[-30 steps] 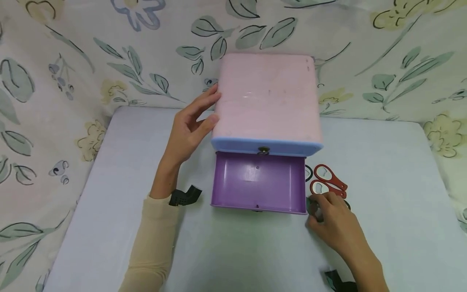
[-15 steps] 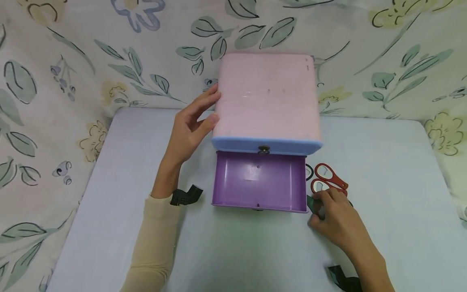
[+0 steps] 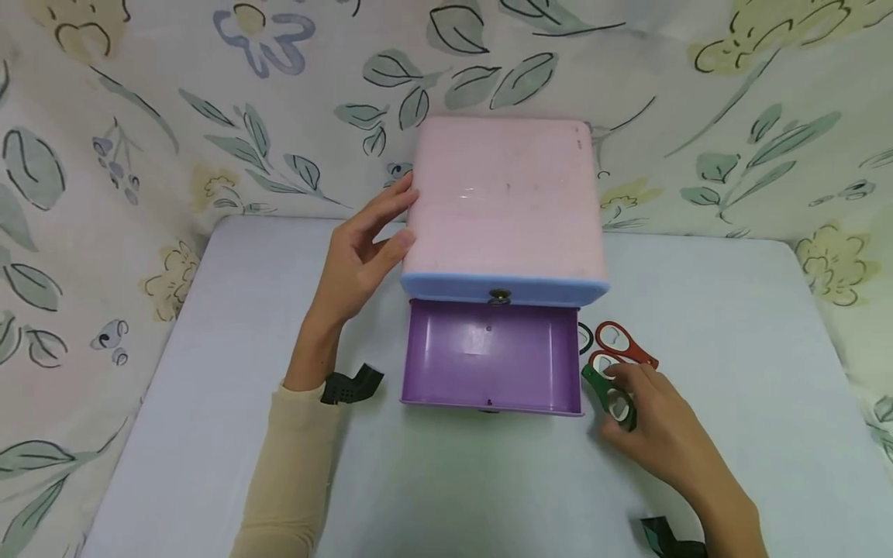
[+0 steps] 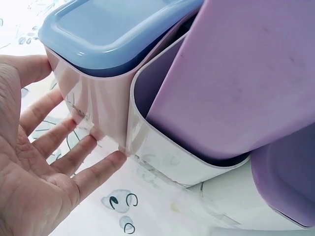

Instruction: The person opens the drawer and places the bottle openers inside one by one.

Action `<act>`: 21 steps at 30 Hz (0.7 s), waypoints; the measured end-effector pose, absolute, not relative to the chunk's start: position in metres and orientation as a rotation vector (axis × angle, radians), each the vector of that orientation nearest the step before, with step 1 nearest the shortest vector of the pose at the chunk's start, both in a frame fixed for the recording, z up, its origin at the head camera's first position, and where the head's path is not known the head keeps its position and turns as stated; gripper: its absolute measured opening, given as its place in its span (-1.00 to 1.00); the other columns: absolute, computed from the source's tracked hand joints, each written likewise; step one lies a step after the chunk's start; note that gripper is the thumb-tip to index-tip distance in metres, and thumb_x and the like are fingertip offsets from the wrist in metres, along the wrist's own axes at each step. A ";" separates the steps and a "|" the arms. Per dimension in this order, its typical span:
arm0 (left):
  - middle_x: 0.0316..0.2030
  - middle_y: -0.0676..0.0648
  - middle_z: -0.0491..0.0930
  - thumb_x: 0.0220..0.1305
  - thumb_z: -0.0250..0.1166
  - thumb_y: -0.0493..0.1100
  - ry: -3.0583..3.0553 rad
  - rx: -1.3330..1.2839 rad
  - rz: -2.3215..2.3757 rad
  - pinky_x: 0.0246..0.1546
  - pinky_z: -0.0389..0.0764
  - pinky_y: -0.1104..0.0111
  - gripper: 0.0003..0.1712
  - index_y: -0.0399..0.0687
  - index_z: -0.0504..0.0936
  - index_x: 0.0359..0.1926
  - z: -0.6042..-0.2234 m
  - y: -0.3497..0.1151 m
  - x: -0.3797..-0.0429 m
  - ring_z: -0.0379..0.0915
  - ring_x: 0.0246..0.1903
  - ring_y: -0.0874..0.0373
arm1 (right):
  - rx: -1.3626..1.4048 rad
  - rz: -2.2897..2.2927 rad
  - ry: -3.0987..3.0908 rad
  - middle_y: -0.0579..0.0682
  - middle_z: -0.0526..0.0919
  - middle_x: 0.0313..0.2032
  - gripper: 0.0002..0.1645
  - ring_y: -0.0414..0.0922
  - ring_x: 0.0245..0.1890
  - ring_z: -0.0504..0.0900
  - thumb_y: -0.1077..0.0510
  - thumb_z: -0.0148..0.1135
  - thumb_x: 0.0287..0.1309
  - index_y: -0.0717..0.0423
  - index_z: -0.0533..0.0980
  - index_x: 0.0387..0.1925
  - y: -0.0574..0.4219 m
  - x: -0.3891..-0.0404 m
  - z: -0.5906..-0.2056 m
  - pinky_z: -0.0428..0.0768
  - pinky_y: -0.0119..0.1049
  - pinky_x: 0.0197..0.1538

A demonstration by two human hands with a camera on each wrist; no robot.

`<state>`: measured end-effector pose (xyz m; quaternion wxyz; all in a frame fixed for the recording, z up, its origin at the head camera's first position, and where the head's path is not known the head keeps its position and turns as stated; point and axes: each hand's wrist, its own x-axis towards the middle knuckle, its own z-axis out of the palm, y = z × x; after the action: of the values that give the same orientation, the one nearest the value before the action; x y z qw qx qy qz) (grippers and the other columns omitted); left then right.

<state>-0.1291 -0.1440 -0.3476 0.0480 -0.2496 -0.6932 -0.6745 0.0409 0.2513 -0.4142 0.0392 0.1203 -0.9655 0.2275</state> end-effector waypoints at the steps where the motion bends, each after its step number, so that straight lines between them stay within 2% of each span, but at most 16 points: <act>1: 0.60 -0.02 0.34 0.40 0.22 -0.38 -2.113 -0.762 -2.058 0.34 0.63 0.36 -0.41 -0.30 0.49 0.44 -0.348 -0.144 -0.129 0.30 0.57 0.04 | 0.371 0.701 -2.954 -0.04 0.70 -0.14 -0.33 -0.12 -0.16 0.57 0.29 0.50 -0.22 0.11 0.55 0.06 0.252 0.041 -0.413 0.47 -0.36 -0.10; 7: 0.59 -0.05 0.34 0.41 0.23 -0.39 -2.092 -0.777 -2.071 0.34 0.63 0.35 -0.42 -0.33 0.49 0.43 -0.349 -0.145 -0.131 0.28 0.58 0.02 | 0.405 0.724 -2.883 -0.05 0.68 -0.13 -0.33 -0.16 -0.21 0.55 0.32 0.50 -0.25 0.13 0.56 0.06 0.254 0.038 -0.404 0.47 -0.58 -0.15; 12: 0.59 -0.06 0.34 0.41 0.23 -0.38 -2.075 -0.780 -2.086 0.32 0.64 0.36 -0.42 -0.34 0.49 0.43 -0.349 -0.146 -0.132 0.29 0.58 0.01 | 0.412 0.692 -2.838 -0.02 0.67 -0.11 -0.29 -0.13 -0.16 0.56 0.31 0.46 -0.25 0.16 0.57 0.11 0.254 0.033 -0.396 0.46 -0.57 -0.10; 17: 0.58 -0.05 0.35 0.41 0.24 -0.37 -2.072 -0.781 -2.089 0.32 0.64 0.36 -0.42 -0.33 0.49 0.43 -0.349 -0.145 -0.131 0.29 0.57 0.01 | 0.418 0.713 -2.822 -0.08 0.67 -0.08 -0.25 -0.15 -0.14 0.58 0.32 0.48 -0.27 0.11 0.58 0.14 0.255 0.033 -0.388 0.45 -0.73 -0.04; 21: 0.59 -0.06 0.34 0.42 0.26 -0.33 -2.068 -0.790 -2.091 0.33 0.64 0.34 -0.42 -0.32 0.50 0.43 -0.350 -0.144 -0.131 0.30 0.57 0.00 | 0.447 0.729 -2.799 -0.10 0.68 -0.05 -0.26 -0.20 -0.14 0.55 0.32 0.46 -0.27 0.11 0.59 0.12 0.256 0.033 -0.378 0.45 -0.73 -0.02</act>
<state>-0.1310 -0.1437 -0.3501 0.0481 -0.2590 -0.6783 -0.6860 0.0332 0.2558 -0.3782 0.1070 0.1519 -0.9509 0.2477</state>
